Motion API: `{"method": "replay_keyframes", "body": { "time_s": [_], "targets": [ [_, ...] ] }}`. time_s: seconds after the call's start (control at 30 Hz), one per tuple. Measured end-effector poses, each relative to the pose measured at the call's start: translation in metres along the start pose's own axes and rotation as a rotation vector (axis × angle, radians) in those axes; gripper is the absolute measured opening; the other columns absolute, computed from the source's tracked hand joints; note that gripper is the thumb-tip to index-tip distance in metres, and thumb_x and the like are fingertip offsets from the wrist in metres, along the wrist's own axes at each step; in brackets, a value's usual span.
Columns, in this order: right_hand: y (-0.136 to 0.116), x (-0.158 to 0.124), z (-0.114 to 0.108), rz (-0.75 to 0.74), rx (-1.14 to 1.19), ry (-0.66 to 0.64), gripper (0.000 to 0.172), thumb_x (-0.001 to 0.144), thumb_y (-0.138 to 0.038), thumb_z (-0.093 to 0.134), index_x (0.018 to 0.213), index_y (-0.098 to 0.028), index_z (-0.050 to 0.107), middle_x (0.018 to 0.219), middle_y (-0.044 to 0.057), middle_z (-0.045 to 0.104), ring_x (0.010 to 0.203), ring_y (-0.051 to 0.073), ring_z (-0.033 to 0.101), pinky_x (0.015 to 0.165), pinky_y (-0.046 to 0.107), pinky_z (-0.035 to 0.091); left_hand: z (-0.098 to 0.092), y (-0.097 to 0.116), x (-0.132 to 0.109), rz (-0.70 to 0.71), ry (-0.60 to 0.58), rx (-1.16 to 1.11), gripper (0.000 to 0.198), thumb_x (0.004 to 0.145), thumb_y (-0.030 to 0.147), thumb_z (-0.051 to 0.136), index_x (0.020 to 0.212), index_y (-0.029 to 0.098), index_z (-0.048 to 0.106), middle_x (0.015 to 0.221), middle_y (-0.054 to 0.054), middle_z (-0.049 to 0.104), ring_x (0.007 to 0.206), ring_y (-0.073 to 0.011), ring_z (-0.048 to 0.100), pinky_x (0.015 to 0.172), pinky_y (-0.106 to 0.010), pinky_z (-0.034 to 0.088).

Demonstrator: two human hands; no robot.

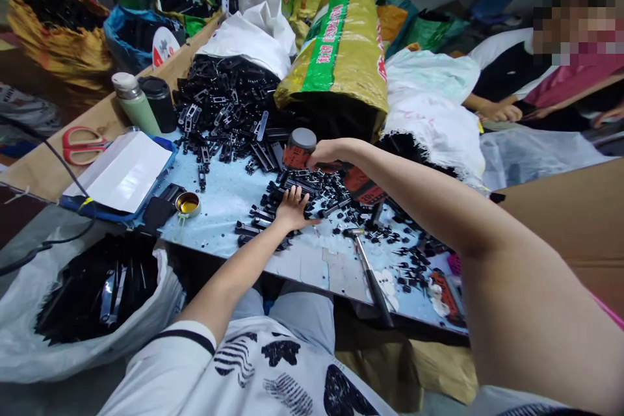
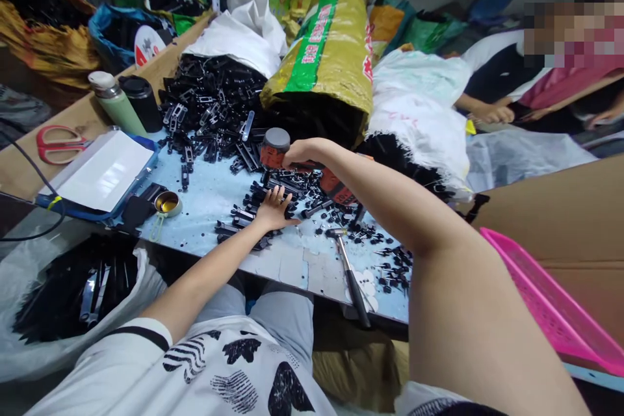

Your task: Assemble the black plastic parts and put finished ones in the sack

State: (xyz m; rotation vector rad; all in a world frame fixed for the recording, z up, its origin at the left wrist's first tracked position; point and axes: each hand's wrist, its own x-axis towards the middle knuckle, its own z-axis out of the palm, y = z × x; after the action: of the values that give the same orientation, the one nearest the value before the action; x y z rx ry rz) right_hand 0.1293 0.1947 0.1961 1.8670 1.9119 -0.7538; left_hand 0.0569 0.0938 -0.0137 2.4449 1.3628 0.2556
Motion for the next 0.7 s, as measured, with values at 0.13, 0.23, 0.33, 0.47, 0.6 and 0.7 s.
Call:
{"method": "replay_keyframes", "body": {
  "time_s": [0.13, 0.23, 0.33, 0.47, 0.6, 0.7],
  "targets": [
    [0.0, 0.018, -0.003, 0.013, -0.053, -0.08, 0.01, 0.062, -0.02, 0.065, 0.058, -0.013, 0.059, 0.053, 0.005, 0.056, 0.051, 0.016, 0.054, 0.048, 0.027, 0.043, 0.006, -0.002, 0.002, 0.005, 0.016, -0.031, 0.101, 0.071, 0.082, 0.026, 0.143, 0.012, 0.026, 0.153, -0.014, 0.012, 0.141, -0.0332, 0.001, 0.114, -0.048, 0.006],
    [0.01, 0.026, 0.002, 0.025, -0.086, -0.126, 0.013, 0.063, -0.023, 0.065, 0.058, -0.013, 0.059, 0.053, 0.005, 0.056, 0.052, 0.017, 0.054, 0.049, 0.028, 0.043, 0.01, -0.003, 0.005, 0.026, 0.038, -0.048, 0.101, 0.071, 0.082, 0.025, 0.143, 0.01, 0.026, 0.153, -0.015, 0.014, 0.141, -0.0316, 0.003, 0.115, -0.047, 0.005],
    [0.012, 0.023, 0.007, -0.011, -0.077, -0.104, 0.016, 0.063, -0.027, 0.066, 0.061, -0.012, 0.06, 0.054, 0.005, 0.056, 0.053, 0.018, 0.055, 0.049, 0.029, 0.043, 0.01, -0.002, 0.006, 0.021, 0.024, -0.065, 0.103, 0.071, 0.082, 0.027, 0.143, 0.009, 0.024, 0.153, -0.014, 0.013, 0.141, -0.032, 0.0, 0.115, -0.048, 0.003],
    [0.001, 0.002, 0.009, -0.063, -0.126, -0.079, 0.015, 0.062, -0.026, 0.068, 0.062, -0.012, 0.061, 0.054, 0.006, 0.056, 0.054, 0.019, 0.055, 0.049, 0.029, 0.041, 0.004, -0.001, 0.003, 0.02, 0.001, -0.08, 0.103, 0.07, 0.081, 0.034, 0.142, 0.009, 0.025, 0.153, -0.016, 0.01, 0.14, -0.0349, -0.001, 0.113, -0.05, 0.003],
    [-0.018, -0.015, 0.016, -0.117, -0.153, -0.079, 0.012, 0.062, -0.022, 0.065, 0.066, -0.012, 0.06, 0.054, 0.003, 0.055, 0.051, 0.016, 0.052, 0.047, 0.025, 0.039, 0.0, -0.001, 0.001, 0.032, 0.033, -0.071, 0.098, 0.071, 0.078, 0.038, 0.141, 0.01, 0.029, 0.152, -0.018, 0.013, 0.139, -0.0361, 0.007, 0.112, -0.052, 0.005],
    [-0.031, -0.019, 0.023, -0.111, -0.18, -0.093, 0.014, 0.064, -0.02, 0.062, 0.072, -0.008, 0.06, 0.055, 0.002, 0.054, 0.052, 0.012, 0.051, 0.049, 0.022, 0.038, -0.003, -0.002, 0.004, 0.029, 0.016, -0.069, 0.097, 0.071, 0.078, 0.037, 0.14, 0.01, 0.03, 0.152, -0.017, 0.013, 0.139, -0.0361, 0.006, 0.112, -0.051, 0.005]
  ]
}}
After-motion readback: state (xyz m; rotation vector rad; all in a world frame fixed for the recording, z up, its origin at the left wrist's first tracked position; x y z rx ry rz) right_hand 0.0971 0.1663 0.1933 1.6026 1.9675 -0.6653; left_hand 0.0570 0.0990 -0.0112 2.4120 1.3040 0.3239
